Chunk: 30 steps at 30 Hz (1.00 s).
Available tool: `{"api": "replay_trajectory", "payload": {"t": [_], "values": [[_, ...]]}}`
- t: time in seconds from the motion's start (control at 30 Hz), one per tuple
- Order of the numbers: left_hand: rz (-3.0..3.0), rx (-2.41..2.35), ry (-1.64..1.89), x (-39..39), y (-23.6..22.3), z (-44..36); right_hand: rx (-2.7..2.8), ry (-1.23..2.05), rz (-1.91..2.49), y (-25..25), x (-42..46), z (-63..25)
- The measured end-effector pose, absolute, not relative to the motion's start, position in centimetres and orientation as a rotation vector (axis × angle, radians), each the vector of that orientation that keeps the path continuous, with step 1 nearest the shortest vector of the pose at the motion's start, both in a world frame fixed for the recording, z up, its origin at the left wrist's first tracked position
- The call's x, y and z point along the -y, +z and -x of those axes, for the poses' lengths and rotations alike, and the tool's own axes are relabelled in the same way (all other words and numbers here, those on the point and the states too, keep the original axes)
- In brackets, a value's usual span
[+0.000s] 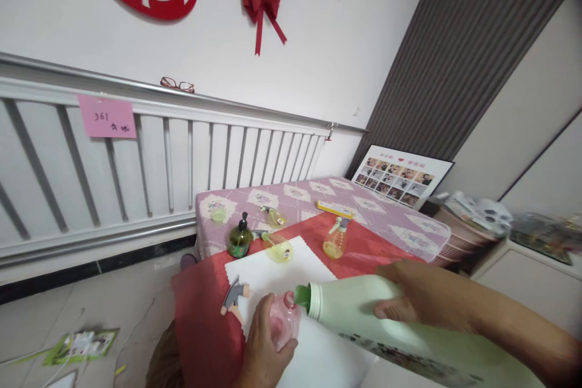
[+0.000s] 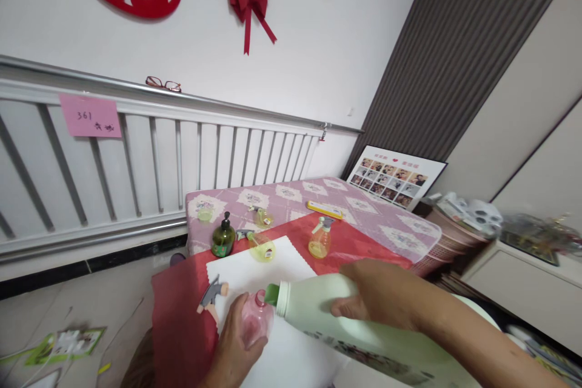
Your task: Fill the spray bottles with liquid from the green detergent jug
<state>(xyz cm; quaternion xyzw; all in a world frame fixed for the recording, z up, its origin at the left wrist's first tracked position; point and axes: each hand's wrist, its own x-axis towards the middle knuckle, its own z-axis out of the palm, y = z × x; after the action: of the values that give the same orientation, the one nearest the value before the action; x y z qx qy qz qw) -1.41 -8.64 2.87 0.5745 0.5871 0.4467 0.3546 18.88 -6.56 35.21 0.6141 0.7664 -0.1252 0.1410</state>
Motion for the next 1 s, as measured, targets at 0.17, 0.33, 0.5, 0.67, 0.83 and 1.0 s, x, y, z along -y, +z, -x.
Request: {"api": "replay_trajectory", "payload": {"t": [0.17,0.33,0.5,0.67,0.83,1.0], "values": [[-1.489,-1.512,1.145,8.69,2.99,1.48,-2.209,-0.340,-1.757,35.39,6.73,-18.83],[-1.494,-1.512,1.127,8.74,3.14,1.57,-2.203,-0.364,-1.773,35.43,6.75,-18.92],[-1.491,-1.514,1.109,8.78,3.32,1.60,-2.210,-0.342,-1.767,35.34,6.85,-18.88],[-1.493,-1.516,1.149,8.54,2.86,1.45,-2.187,-0.343,-1.779,35.51,6.98,-18.78],[-1.472,-1.527,1.161,8.52,2.71,1.45,-2.202,-0.352,-1.777,35.73,6.88,-18.56],[-1.468,-1.534,1.160,8.81,2.77,1.52,-2.192,-0.349,-1.782,35.95,7.07,-18.13]]}}
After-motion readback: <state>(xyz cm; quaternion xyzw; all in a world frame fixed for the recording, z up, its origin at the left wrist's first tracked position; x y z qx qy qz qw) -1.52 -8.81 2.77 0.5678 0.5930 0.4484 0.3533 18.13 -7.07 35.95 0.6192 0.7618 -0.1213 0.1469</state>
